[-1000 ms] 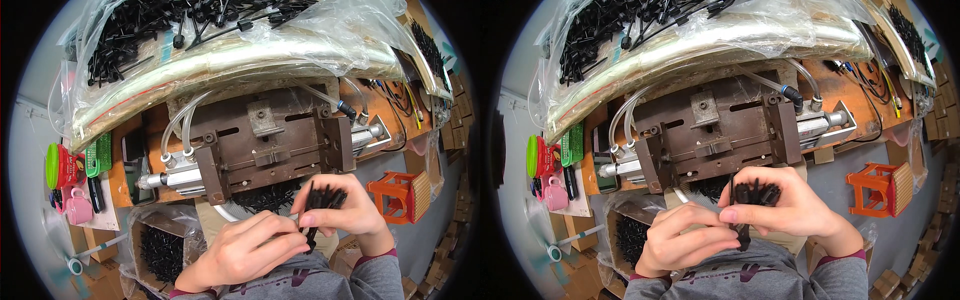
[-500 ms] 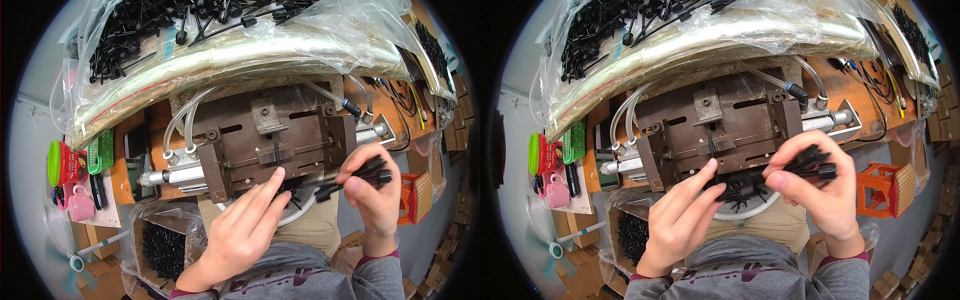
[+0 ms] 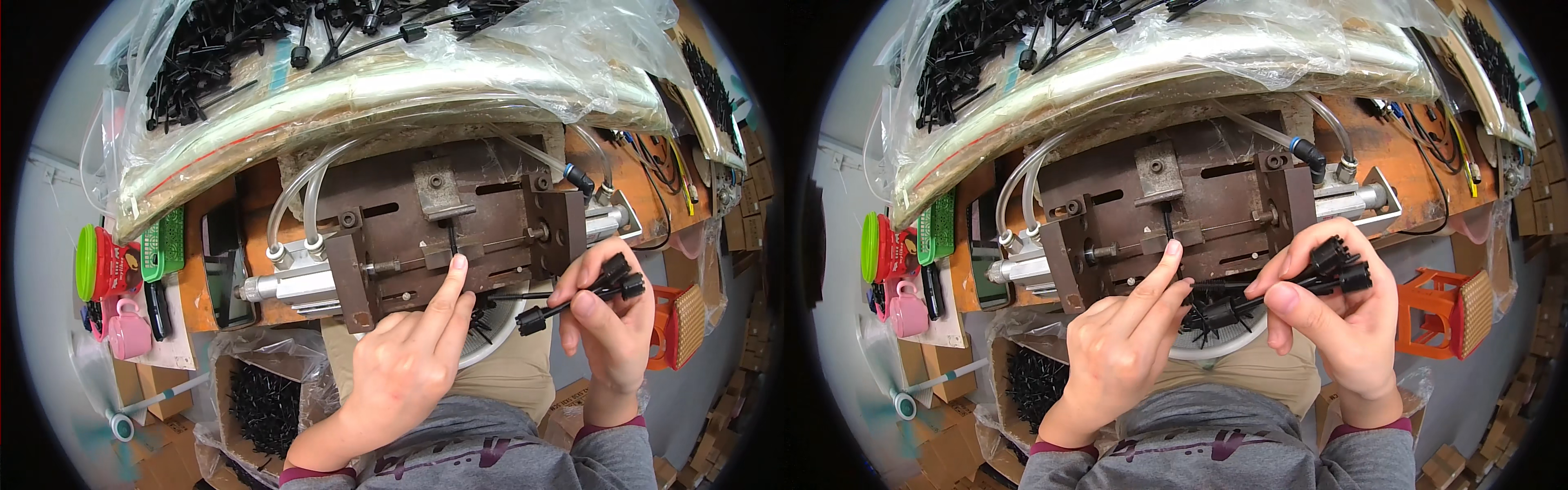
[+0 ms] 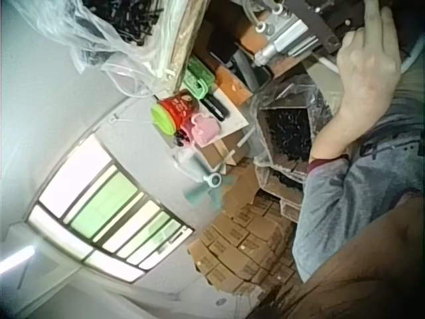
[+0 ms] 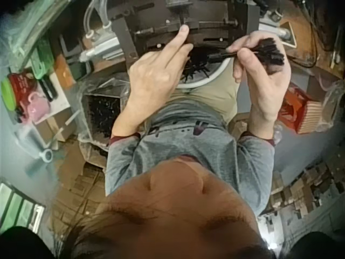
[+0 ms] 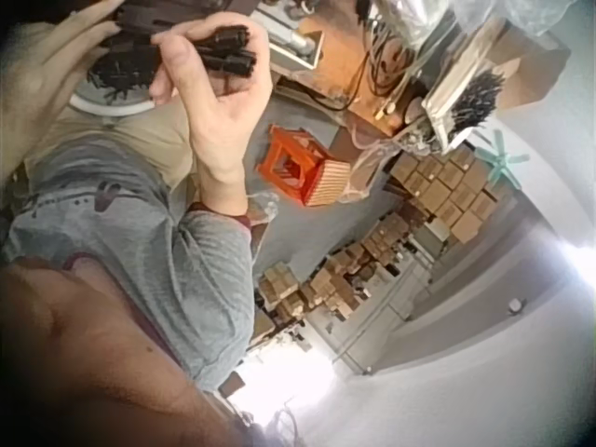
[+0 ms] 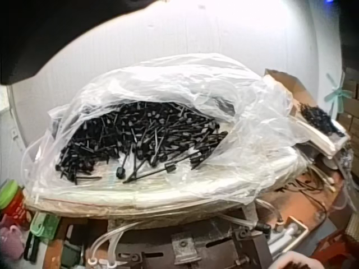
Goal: The recorder is using a specialized pneumatic assembly tool to press fit components onto black plastic wires.
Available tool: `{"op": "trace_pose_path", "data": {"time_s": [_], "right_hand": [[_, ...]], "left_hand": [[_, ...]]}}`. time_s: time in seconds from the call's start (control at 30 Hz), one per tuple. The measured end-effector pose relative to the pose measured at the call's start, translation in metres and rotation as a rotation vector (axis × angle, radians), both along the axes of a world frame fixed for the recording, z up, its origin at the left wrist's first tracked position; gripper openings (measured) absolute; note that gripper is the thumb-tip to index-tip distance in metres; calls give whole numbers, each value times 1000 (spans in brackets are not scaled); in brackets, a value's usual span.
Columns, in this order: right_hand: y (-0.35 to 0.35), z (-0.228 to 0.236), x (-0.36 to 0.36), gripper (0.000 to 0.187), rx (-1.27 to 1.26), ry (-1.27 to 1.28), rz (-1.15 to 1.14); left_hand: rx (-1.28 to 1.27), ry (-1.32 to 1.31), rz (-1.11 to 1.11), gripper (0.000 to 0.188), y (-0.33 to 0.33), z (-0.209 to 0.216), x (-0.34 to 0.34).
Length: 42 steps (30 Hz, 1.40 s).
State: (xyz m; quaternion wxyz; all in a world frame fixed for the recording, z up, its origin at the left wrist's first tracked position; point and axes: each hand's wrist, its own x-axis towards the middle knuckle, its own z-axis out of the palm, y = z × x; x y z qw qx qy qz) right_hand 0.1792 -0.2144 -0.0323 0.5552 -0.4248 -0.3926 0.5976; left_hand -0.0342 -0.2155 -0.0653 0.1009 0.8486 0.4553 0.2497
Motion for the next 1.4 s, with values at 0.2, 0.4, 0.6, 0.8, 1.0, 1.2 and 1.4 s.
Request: {"op": "trace_pose_path", "data": {"time_s": [0.2, 0.4, 0.6, 0.8, 1.0, 1.2, 1.4], "right_hand": [[3, 2, -3, 17, -154, 48, 129], [6, 3, -5, 16, -197, 87, 261], [9, 2, -5, 11, -66, 31, 72], [5, -11, -6, 17, 356, -286, -212], [-3, -18, -6, 24, 526, -516, -208], [-8, -20, -4, 26, 677, -917, -192], [-8, -22, -5, 43, 897, -1126, -90]], "left_hand": [[75, -397, -56, 44, -5, 11, -2], [33, -296, -336, 40, -6, 24, -11], [-236, -580, -268, 34, -23, 19, -14], [-106, -341, -22, 38, -17, 12, -10], [24, -126, 37, 31, -7, -13, 1], [50, 63, 47, 27, -2, -1, 4], [6, 12, 41, 31, -1, 2, 3]]}}
